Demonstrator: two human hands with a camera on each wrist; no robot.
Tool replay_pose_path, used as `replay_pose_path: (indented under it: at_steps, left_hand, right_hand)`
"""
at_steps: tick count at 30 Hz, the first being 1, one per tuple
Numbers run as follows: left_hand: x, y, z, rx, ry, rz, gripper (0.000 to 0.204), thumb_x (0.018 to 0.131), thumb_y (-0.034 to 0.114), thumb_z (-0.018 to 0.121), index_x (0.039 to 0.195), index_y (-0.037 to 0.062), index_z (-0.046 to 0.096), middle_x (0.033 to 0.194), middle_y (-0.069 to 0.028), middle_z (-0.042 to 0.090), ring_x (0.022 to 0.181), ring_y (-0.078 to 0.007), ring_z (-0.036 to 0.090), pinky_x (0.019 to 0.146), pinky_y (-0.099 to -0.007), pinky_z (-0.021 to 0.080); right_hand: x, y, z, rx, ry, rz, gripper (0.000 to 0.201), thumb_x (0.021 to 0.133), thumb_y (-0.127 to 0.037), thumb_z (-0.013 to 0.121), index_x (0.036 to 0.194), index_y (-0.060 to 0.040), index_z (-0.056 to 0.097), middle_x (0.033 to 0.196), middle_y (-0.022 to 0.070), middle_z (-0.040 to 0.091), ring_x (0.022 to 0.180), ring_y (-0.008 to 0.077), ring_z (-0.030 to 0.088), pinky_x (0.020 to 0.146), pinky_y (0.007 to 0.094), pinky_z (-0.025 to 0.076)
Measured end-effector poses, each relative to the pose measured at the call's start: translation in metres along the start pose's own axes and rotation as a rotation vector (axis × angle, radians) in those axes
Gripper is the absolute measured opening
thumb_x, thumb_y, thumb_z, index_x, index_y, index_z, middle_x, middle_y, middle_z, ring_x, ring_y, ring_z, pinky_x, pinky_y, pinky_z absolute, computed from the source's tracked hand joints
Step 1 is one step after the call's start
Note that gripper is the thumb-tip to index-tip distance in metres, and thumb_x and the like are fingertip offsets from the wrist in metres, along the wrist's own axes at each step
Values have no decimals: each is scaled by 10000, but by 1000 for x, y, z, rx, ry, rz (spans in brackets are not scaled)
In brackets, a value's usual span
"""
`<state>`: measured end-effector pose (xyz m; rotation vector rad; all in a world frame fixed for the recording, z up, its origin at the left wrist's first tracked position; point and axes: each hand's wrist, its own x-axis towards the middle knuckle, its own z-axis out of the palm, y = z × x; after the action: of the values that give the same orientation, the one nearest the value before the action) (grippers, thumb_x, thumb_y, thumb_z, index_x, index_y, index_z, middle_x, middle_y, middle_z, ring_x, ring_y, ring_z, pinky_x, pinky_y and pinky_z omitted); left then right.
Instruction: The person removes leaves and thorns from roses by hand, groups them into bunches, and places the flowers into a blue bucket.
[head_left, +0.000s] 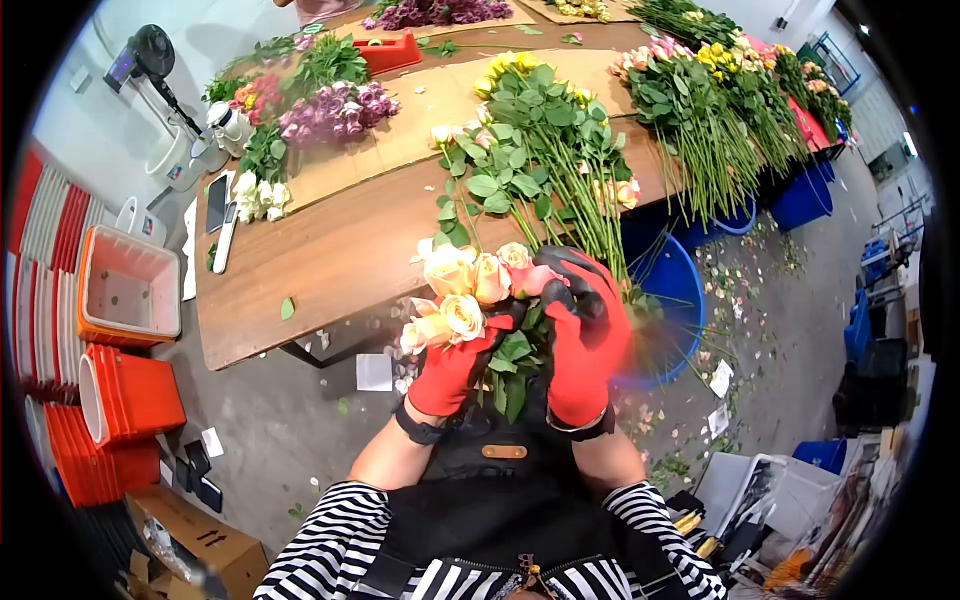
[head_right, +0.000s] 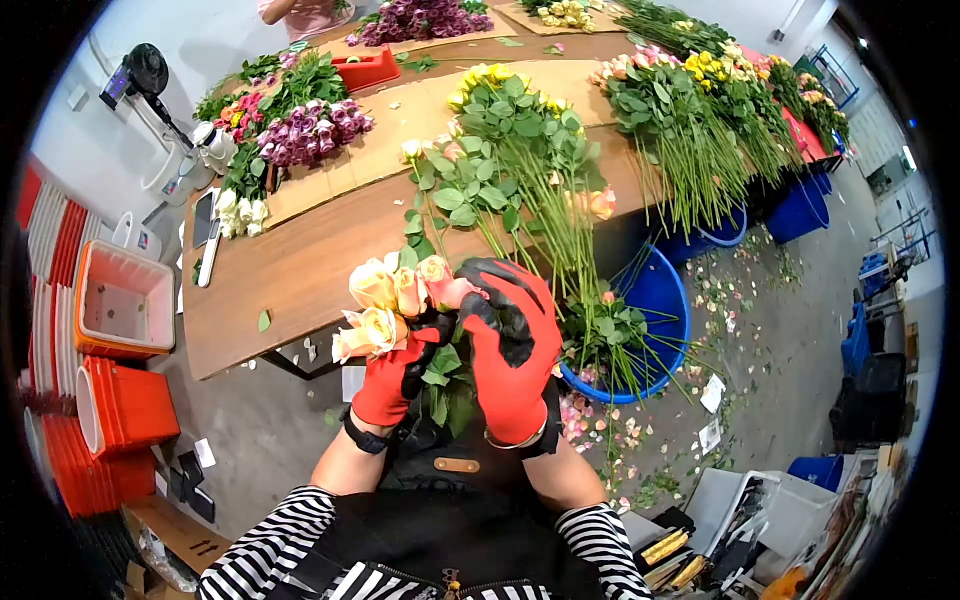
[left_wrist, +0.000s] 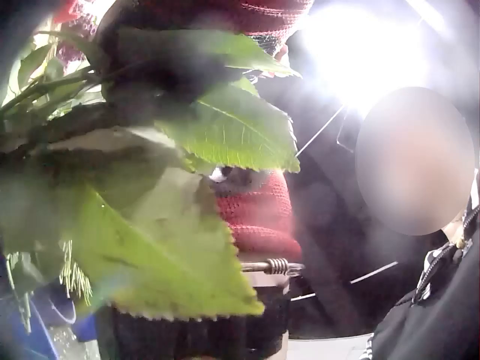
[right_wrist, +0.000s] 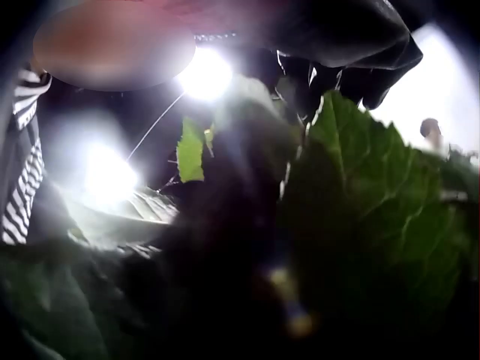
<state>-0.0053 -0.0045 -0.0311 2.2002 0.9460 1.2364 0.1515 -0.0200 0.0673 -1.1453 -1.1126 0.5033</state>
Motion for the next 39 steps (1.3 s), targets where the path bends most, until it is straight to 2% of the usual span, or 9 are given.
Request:
replay_pose_path:
  at_steps: [2,5,13,17,18,24,27,35,39]
  left_hand:
    - [2,-1,1,346,-21,32,368,866,69,622,1232,104,626,1243,-51,621,1160,-253,574,1014,-406,411]
    - [13,10,-10,21,-14,-47,358,794,79,678,1150,103,676,1163,-41,659,1115,-258,597,999,-403,418]
    - [8,24,-17,-98,-45,-173,358,704,84,709,1061,89,683,1195,-54,677,1072,-247,625,948,-329,467]
    - [6,32,-12,-393,-36,-314,350,907,95,574,1251,50,614,1221,-64,653,1064,-182,617,933,-292,471]
    - [10,41,-14,-871,11,-581,354,1038,192,405,1292,16,576,1207,-68,642,1059,-146,596,939,-285,461]
    - [8,40,-4,-528,0,-446,383,1053,226,375,1285,1,580,1197,-73,645,1047,-151,600,926,-297,473]
    - [-3,29,6,-536,44,-456,286,989,122,474,1209,7,617,1174,-87,665,1036,-170,620,912,-312,487]
    - [12,31,-11,62,86,-98,269,733,-45,658,989,38,645,1125,-134,685,992,-252,648,873,-374,502]
    - [-3,20,-4,-362,-49,-261,294,880,48,589,1169,34,641,1201,-116,655,1050,-198,624,905,-329,502]
  right_hand:
    - [-1,-1,4,247,26,219,235,836,28,587,1066,28,638,1089,106,627,1010,185,588,933,286,431]
    - [2,11,2,547,-2,297,224,880,44,539,1089,40,620,1100,92,624,994,163,589,930,280,435]
    - [5,-3,2,137,33,91,335,786,84,625,1113,9,629,1164,111,613,1106,220,573,995,320,417]
    - [5,-6,6,-253,-53,-194,365,711,-16,754,1063,-40,662,1158,115,611,1109,305,548,966,403,423]
    - [7,-6,7,-300,-57,-220,376,692,-63,791,1045,-53,663,1134,103,620,1090,324,547,949,417,423]
    - [2,-5,10,-420,-68,-293,342,711,47,733,1033,3,628,1147,117,602,1132,271,545,984,381,427]
    - [-5,1,14,-211,-1,-188,266,715,-48,764,962,-52,668,1083,105,641,1103,339,546,971,442,420]
    - [-2,24,7,447,14,171,157,941,-129,549,952,22,592,977,123,656,902,204,612,857,327,473]
    - [11,1,-4,126,-49,58,299,798,-25,622,1084,59,613,1185,160,596,1114,254,567,965,351,440]
